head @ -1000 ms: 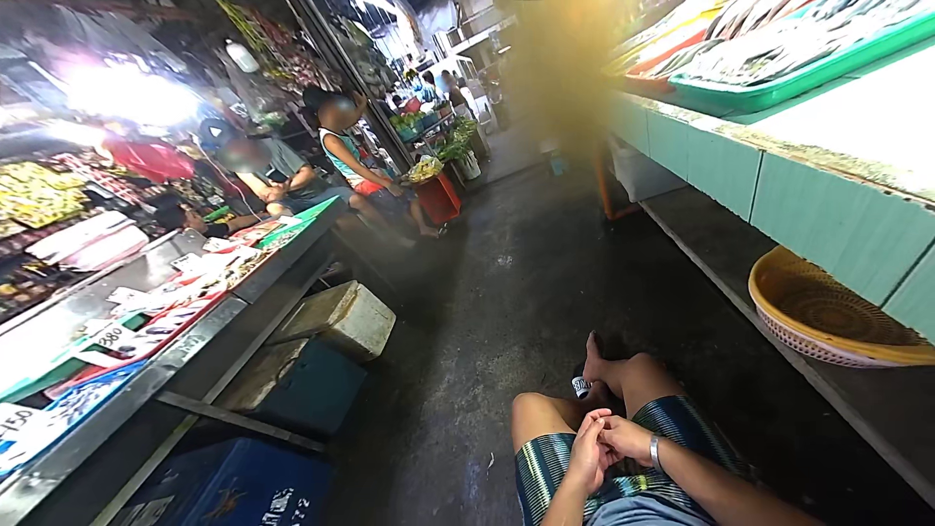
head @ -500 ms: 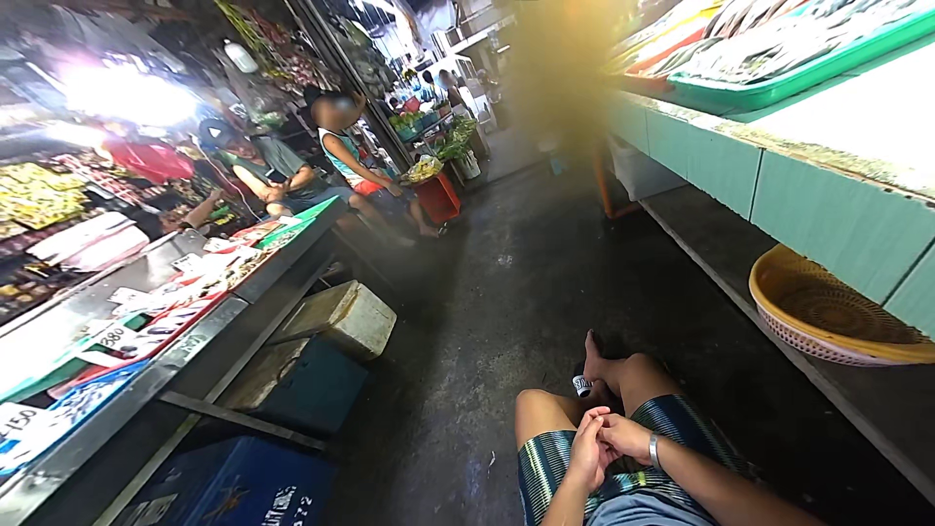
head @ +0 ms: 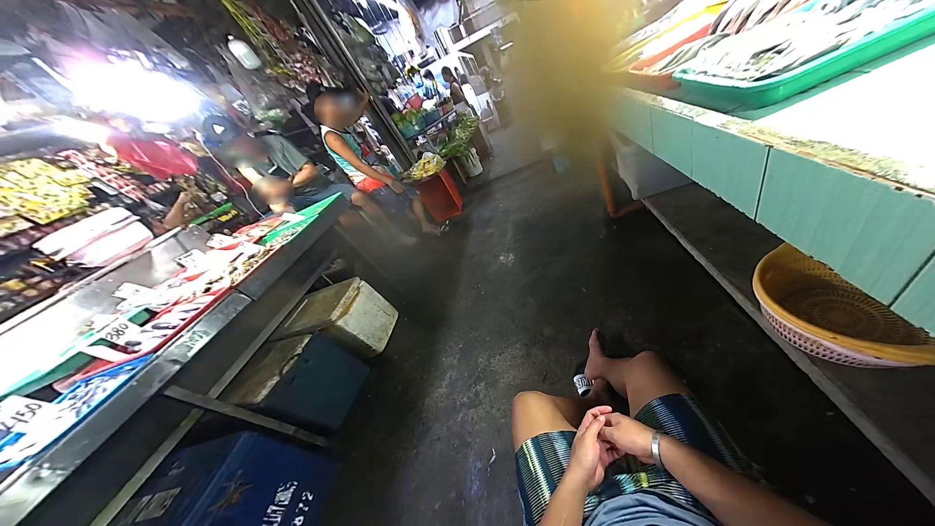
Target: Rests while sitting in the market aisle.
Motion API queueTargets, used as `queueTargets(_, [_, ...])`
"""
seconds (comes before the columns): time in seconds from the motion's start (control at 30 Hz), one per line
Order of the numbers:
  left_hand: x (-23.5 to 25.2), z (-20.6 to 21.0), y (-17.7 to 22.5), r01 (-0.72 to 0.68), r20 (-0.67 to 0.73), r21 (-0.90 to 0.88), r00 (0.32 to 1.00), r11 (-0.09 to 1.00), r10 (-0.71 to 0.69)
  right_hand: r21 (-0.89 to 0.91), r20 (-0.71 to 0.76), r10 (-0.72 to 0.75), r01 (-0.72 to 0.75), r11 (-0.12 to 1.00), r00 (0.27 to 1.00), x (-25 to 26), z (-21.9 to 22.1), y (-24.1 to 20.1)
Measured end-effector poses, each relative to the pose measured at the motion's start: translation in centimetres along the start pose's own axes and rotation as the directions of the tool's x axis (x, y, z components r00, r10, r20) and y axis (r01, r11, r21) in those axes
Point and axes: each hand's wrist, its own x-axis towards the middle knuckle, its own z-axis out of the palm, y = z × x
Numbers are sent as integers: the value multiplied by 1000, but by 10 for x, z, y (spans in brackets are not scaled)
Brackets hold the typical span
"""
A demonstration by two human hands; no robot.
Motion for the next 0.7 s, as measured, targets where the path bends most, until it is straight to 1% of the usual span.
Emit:
queueTargets(0.1, [-1, 3, 0, 5, -10, 13, 1000, 1000, -5, 8, -4, 7, -7, 1000, 1000, -3, 1, -1])
queueTargets(0.2, [-1, 4, 2, -13, -18, -12, 1000, 1000, 12, 21, -12, -4, 4, 1000, 1000, -3, 3, -3])
queueTargets(0.4, [1, 0, 0, 3, 4, -5, 1000, 1000, -3, 4, -1, 5, -5, 1000, 1000, 0, -1, 0])
queueTargets(0.6, [-2, 5, 2, -7, -22, -17, 1000, 1000, 7, 44, 4, 8, -8, 999, 1000, 0, 2, -1])
queueTargets(0.7, [-1, 2, 1, -1, -12, -10, 1000, 1000, 1, 21, 6, -8, 7, 1000, 1000, 3, 0, 2])
